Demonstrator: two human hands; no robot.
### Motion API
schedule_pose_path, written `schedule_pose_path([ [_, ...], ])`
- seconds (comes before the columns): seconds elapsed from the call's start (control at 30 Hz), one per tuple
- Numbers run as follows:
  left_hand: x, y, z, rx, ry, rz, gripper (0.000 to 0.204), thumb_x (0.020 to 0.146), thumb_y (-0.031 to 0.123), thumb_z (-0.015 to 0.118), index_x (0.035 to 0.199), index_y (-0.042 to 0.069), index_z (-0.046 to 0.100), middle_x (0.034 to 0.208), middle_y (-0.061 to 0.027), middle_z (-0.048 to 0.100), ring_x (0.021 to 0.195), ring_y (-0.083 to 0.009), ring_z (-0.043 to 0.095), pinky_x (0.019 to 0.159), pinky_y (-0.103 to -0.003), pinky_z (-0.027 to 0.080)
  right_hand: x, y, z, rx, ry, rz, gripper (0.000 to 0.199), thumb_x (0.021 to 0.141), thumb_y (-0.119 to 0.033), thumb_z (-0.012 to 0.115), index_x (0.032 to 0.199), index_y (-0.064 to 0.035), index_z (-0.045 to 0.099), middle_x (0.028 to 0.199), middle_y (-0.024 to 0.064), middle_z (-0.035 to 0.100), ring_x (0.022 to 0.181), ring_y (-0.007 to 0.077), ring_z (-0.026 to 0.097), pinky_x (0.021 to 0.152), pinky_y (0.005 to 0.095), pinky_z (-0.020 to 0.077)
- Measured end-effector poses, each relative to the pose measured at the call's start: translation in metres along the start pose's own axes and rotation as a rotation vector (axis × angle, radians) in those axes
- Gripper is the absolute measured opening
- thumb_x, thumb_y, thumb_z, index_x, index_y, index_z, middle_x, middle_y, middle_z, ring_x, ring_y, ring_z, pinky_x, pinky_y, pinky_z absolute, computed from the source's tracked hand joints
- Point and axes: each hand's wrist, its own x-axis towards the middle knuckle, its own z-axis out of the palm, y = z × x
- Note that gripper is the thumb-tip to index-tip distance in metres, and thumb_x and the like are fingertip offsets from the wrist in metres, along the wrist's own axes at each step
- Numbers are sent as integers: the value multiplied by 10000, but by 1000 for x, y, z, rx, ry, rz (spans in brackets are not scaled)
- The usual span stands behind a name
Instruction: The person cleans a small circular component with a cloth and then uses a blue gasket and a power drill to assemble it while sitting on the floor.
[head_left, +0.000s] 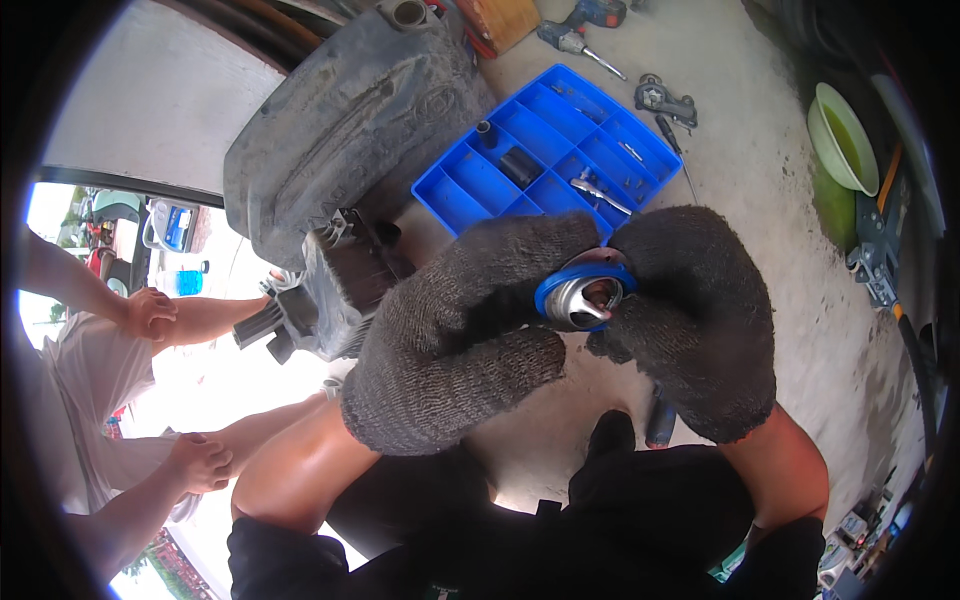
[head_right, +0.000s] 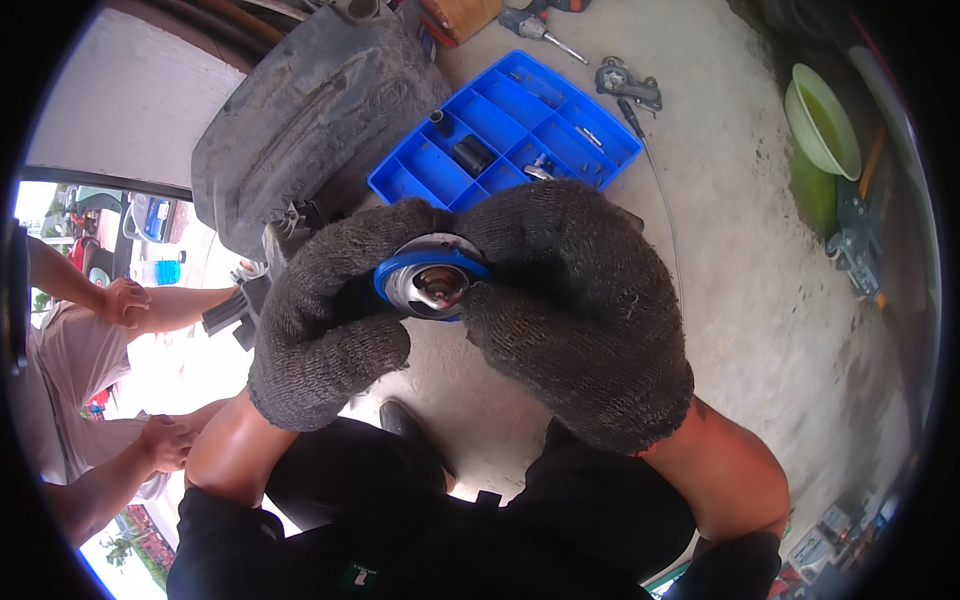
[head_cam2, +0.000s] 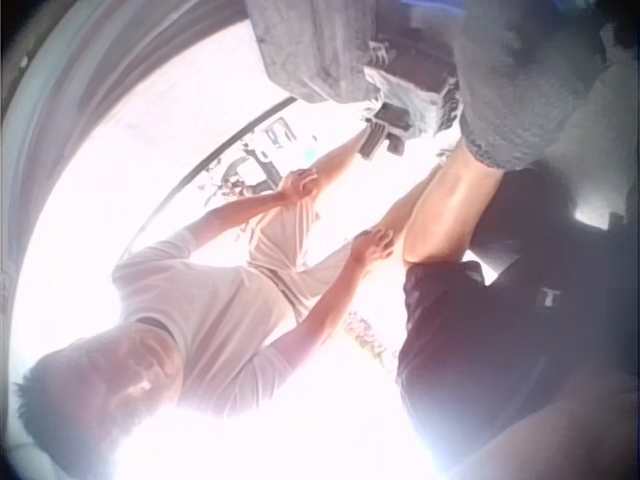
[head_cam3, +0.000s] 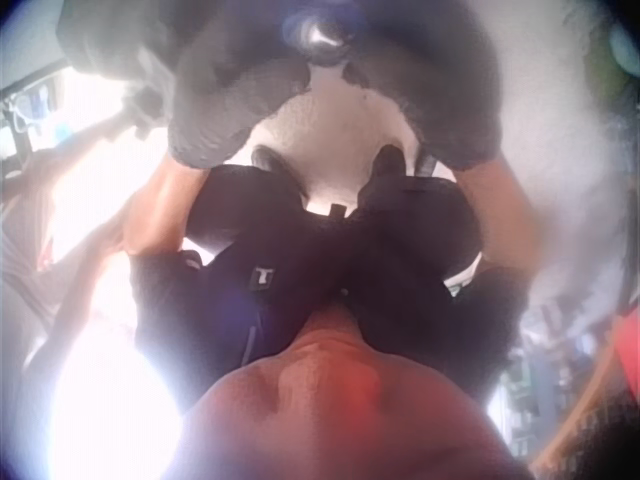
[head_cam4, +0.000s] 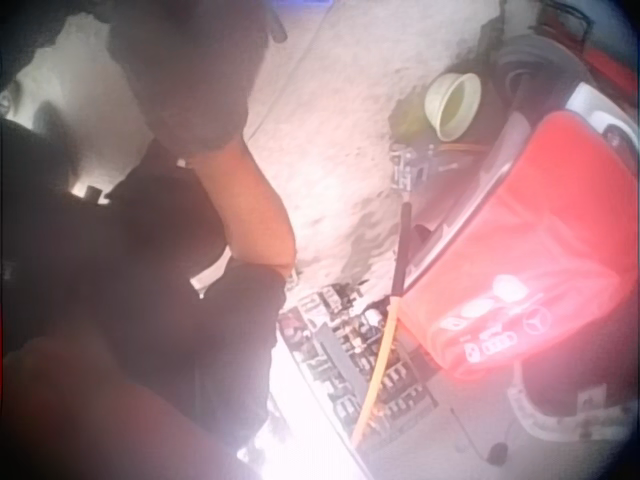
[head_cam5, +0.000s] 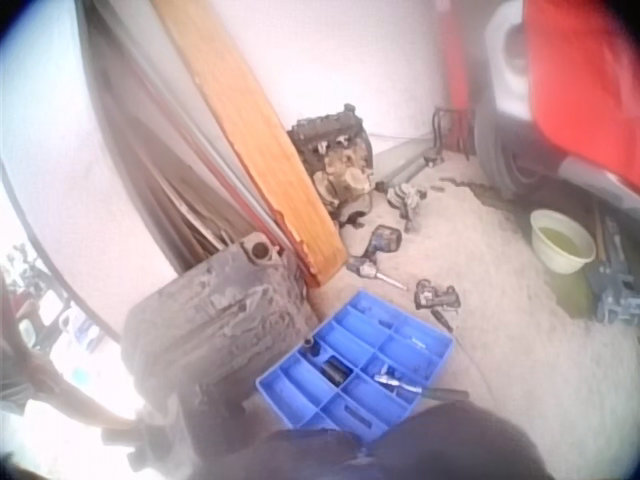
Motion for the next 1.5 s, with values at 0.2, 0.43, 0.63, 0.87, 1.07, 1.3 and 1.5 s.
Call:
schedule_pose_path([
  [0.2,-6,3,-11,17,50,-148,399,849,85,755,1206,-25,612,1130,-137,681,1021,-234,686,871,-356,572,3,-7,0,42,74,131,367,800,59,671,1139,-26,559,1114,122,596,889,243,703,692,352,628],
  [0.43,-4,6,-14,326,8,-138,189,836,69,745,980,-42,693,989,-157,708,891,-219,717,762,-316,574,4,-2,6,-111,13,-39,352,812,28,672,1143,-17,561,1101,128,604,852,226,695,699,333,603],
  [0.63,-5,11,-7,241,27,-189,112,852,40,701,919,-50,703,915,-154,712,831,-227,723,711,-325,573,7,13,-1,-416,41,-379,356,849,15,660,1185,-11,547,1071,111,618,804,166,671,713,315,570],
  [0.87,-2,0,-3,249,139,-149,106,901,59,663,943,-38,649,890,-135,707,792,-221,709,691,-300,565,2,11,6,-171,95,-174,364,864,13,642,1216,-22,554,1056,115,646,831,172,683,667,290,561],
  [1.07,8,-6,-5,226,163,-60,173,887,37,683,1048,23,621,960,-99,676,812,-135,650,709,-253,538,10,8,5,-79,-14,-109,372,854,32,649,1214,-12,569,1089,117,648,917,183,680,752,305,581],
  [1.3,5,-4,1,375,183,43,386,890,9,681,1264,-37,598,1093,-132,691,967,-175,685,843,-301,567,8,5,10,-138,0,13,362,864,11,712,1206,-17,597,1102,84,642,994,139,646,830,290,558],
  [1.5,4,-4,-7,258,102,-24,357,911,46,697,1259,8,634,1130,-104,702,963,-163,689,832,-288,564,11,8,5,-201,-44,-134,379,863,-18,755,1205,-8,593,1083,82,644,1000,141,654,829,284,569],
])
